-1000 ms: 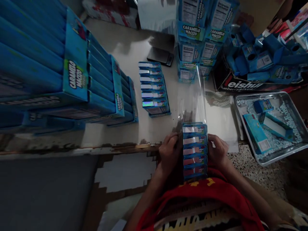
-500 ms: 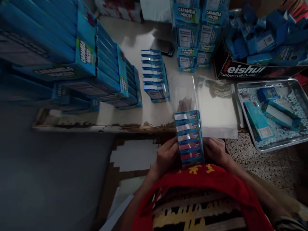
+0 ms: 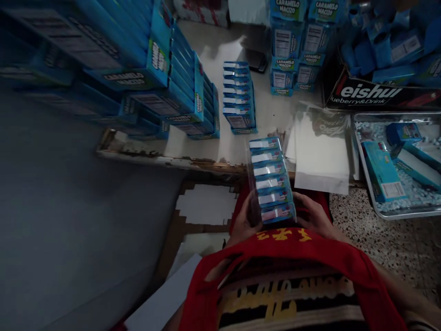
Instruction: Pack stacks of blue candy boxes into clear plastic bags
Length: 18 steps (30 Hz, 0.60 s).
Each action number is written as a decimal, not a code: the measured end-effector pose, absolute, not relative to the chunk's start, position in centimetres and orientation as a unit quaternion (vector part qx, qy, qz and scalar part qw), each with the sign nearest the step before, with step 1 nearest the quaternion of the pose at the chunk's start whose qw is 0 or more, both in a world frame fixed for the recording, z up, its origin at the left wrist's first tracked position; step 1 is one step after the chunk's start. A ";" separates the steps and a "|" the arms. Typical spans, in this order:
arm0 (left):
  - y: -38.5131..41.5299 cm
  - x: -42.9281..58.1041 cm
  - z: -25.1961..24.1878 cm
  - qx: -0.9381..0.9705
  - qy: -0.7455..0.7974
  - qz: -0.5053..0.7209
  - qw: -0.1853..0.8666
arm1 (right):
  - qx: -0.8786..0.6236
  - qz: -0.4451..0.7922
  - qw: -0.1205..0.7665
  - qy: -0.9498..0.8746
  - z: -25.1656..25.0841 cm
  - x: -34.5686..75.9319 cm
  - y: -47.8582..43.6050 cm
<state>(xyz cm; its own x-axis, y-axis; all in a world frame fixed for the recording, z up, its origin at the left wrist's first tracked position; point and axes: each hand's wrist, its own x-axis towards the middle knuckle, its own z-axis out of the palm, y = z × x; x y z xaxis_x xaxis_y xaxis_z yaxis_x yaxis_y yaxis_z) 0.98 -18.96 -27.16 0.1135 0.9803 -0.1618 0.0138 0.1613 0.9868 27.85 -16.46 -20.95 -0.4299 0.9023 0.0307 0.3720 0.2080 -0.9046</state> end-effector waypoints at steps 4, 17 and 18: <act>-17.1 2.6 -23.7 0.514 0.583 0.417 0.470 | -0.473 0.348 0.333 -0.738 -21.4 26.3 -15.4; -15.9 4.1 -23.4 0.639 0.593 0.394 0.291 | -0.564 0.236 0.308 -0.729 -22.4 24.7 -14.6; -15.9 4.1 -23.6 0.643 0.592 0.396 0.282 | -0.566 0.230 0.310 -0.728 -22.5 24.6 -14.6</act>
